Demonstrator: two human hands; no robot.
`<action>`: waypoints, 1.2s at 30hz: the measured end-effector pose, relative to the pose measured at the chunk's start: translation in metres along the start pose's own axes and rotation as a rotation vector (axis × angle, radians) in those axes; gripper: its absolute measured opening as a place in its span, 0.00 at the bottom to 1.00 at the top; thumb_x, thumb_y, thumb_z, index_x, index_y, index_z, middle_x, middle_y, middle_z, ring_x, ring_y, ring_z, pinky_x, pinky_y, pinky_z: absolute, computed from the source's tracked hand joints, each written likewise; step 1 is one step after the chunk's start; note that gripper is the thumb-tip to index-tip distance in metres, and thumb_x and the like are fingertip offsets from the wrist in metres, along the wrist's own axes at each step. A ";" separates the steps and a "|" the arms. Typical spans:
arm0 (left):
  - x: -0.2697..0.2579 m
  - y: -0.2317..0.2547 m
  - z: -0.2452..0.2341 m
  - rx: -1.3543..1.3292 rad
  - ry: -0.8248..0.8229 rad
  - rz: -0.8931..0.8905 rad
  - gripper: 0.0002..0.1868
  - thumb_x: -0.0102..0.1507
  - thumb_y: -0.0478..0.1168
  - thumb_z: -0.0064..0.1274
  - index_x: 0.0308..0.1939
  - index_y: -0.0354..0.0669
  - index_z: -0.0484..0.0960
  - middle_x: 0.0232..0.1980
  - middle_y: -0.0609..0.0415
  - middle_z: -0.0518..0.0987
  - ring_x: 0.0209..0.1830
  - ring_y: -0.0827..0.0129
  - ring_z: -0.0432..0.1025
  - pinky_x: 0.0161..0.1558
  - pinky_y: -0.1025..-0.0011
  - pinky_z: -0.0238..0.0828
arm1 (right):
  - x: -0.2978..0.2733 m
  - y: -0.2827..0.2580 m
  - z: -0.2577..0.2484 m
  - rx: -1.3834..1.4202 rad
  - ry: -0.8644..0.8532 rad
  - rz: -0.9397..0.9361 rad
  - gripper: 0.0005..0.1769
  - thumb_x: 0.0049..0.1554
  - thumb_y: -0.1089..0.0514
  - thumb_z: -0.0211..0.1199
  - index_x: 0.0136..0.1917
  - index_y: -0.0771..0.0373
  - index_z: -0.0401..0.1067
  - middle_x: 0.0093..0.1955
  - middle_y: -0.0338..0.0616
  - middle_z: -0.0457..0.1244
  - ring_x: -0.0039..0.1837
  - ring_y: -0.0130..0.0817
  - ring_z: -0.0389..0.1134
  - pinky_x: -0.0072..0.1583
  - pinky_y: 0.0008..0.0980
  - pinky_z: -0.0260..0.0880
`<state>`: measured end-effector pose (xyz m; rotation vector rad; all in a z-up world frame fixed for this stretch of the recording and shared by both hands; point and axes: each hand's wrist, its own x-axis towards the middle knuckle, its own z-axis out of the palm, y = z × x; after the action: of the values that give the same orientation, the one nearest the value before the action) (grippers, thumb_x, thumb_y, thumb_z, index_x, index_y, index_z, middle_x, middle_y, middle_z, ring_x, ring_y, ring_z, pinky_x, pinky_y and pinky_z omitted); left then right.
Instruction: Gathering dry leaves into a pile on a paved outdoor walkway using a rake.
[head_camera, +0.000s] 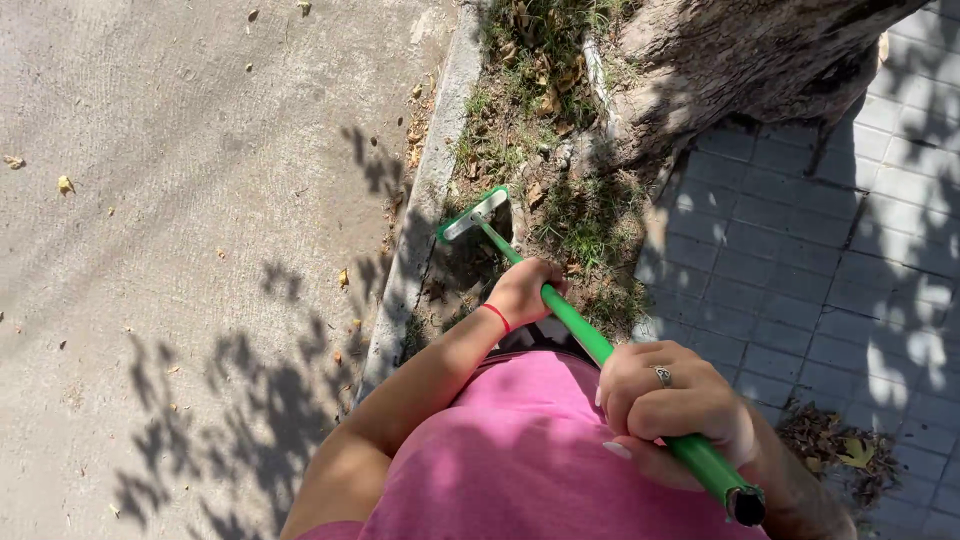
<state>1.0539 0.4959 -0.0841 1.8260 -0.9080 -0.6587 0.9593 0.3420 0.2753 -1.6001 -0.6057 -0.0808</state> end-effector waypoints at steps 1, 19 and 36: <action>0.012 0.002 -0.011 -0.002 -0.002 0.006 0.03 0.56 0.34 0.52 0.31 0.40 0.81 0.33 0.47 0.79 0.36 0.62 0.77 0.40 0.67 0.74 | 0.013 0.004 -0.010 -0.006 0.002 0.001 0.20 0.56 0.66 0.67 0.32 0.58 0.58 0.34 0.36 0.63 0.38 0.36 0.70 0.47 0.39 0.75; 0.184 -0.004 -0.224 0.220 -0.113 0.079 0.08 0.59 0.43 0.57 0.32 0.44 0.85 0.37 0.47 0.83 0.43 0.50 0.77 0.49 0.57 0.74 | 0.197 0.077 -0.068 -0.104 0.166 0.056 0.17 0.49 0.69 0.64 0.33 0.63 0.56 0.34 0.40 0.61 0.39 0.39 0.69 0.47 0.40 0.72; 0.448 -0.128 -0.340 0.239 0.067 0.282 0.10 0.52 0.28 0.59 0.30 0.38 0.72 0.38 0.46 0.75 0.38 0.54 0.73 0.45 0.64 0.75 | 0.315 0.391 -0.126 -0.369 0.717 0.416 0.07 0.62 0.67 0.65 0.43 0.66 0.69 0.54 0.43 0.67 0.66 0.40 0.69 0.69 0.40 0.70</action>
<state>1.6092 0.3396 -0.0879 1.8664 -1.2119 -0.3215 1.4319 0.3272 0.0647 -1.8657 0.3177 -0.4526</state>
